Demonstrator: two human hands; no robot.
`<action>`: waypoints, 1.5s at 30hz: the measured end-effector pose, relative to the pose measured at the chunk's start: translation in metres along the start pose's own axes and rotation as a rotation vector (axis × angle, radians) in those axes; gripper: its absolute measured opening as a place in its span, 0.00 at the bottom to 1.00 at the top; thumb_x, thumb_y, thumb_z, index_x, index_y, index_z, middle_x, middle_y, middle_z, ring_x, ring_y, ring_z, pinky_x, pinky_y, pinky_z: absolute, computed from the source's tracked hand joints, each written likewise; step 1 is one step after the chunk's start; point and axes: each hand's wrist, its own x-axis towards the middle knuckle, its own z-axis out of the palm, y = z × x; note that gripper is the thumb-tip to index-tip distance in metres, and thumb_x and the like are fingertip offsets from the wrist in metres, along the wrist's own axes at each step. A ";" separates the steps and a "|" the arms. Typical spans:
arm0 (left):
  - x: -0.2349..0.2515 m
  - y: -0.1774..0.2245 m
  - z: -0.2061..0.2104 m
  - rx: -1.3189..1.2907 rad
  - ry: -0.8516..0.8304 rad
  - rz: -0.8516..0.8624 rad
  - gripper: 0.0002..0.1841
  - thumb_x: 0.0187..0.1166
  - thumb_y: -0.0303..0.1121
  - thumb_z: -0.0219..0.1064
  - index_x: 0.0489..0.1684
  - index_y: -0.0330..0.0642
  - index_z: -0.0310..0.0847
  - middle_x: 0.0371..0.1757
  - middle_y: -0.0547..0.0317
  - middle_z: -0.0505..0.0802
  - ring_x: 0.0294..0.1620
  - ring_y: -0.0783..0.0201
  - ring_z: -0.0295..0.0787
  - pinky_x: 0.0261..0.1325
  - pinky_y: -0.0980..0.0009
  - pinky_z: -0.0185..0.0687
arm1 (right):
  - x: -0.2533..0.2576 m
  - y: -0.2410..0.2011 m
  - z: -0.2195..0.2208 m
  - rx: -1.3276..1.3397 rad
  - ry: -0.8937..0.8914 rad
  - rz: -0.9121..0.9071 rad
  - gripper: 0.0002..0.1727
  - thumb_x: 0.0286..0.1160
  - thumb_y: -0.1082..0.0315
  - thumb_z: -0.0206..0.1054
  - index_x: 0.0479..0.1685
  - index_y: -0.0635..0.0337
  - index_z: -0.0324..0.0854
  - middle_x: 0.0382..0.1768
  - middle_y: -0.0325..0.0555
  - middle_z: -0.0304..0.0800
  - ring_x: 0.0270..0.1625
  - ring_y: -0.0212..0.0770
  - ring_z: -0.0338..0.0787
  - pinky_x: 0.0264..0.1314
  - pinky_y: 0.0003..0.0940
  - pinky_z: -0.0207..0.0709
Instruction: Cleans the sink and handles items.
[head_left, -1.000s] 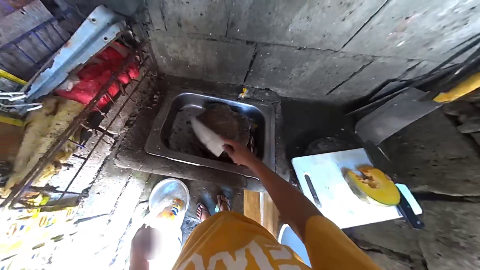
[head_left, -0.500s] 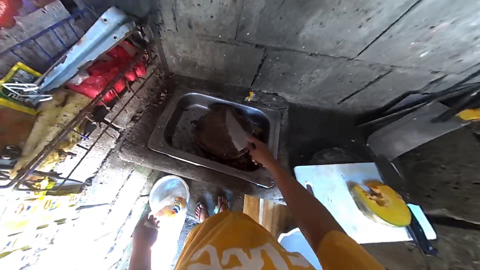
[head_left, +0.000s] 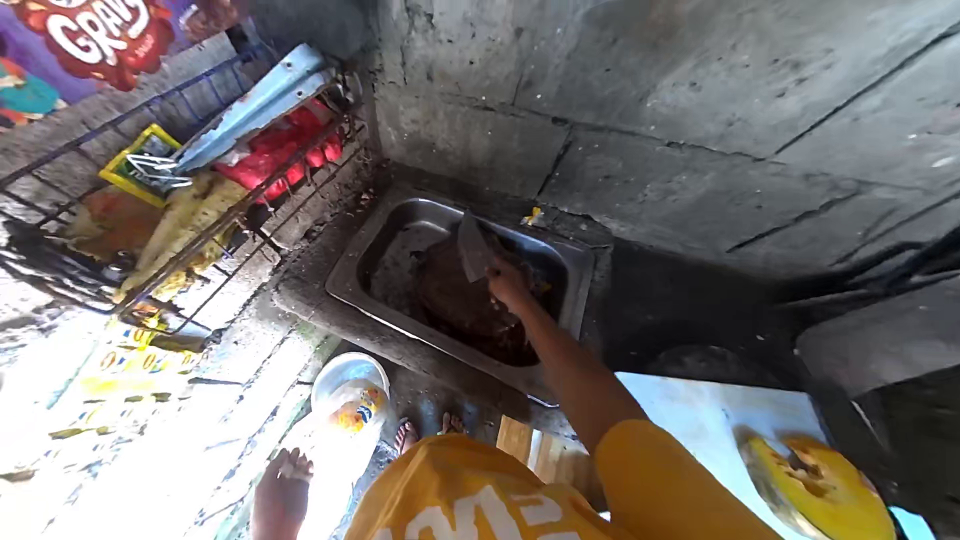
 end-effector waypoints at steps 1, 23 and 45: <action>0.000 -0.002 -0.001 -0.021 -0.006 0.004 0.14 0.90 0.35 0.45 0.33 0.51 0.72 0.22 0.69 0.86 0.20 0.72 0.84 0.27 0.74 0.85 | -0.006 -0.015 0.012 -0.032 -0.054 -0.030 0.30 0.95 0.58 0.49 0.94 0.47 0.52 0.52 0.61 0.86 0.35 0.47 0.87 0.41 0.42 0.83; -0.026 0.038 0.021 0.114 0.018 0.137 0.11 0.93 0.33 0.46 0.56 0.41 0.73 0.35 0.61 0.91 0.28 0.68 0.88 0.34 0.71 0.86 | -0.056 -0.012 0.025 -0.335 0.064 -0.515 0.30 0.93 0.61 0.52 0.92 0.60 0.58 0.61 0.70 0.88 0.62 0.67 0.89 0.70 0.61 0.77; -0.054 0.067 0.035 0.263 -0.222 0.166 0.21 0.95 0.37 0.39 0.72 0.38 0.72 0.55 0.54 0.93 0.35 0.65 0.91 0.41 0.68 0.88 | -0.068 -0.012 0.026 -0.119 0.020 -0.424 0.29 0.95 0.63 0.50 0.90 0.68 0.57 0.45 0.60 0.87 0.33 0.47 0.87 0.39 0.42 0.84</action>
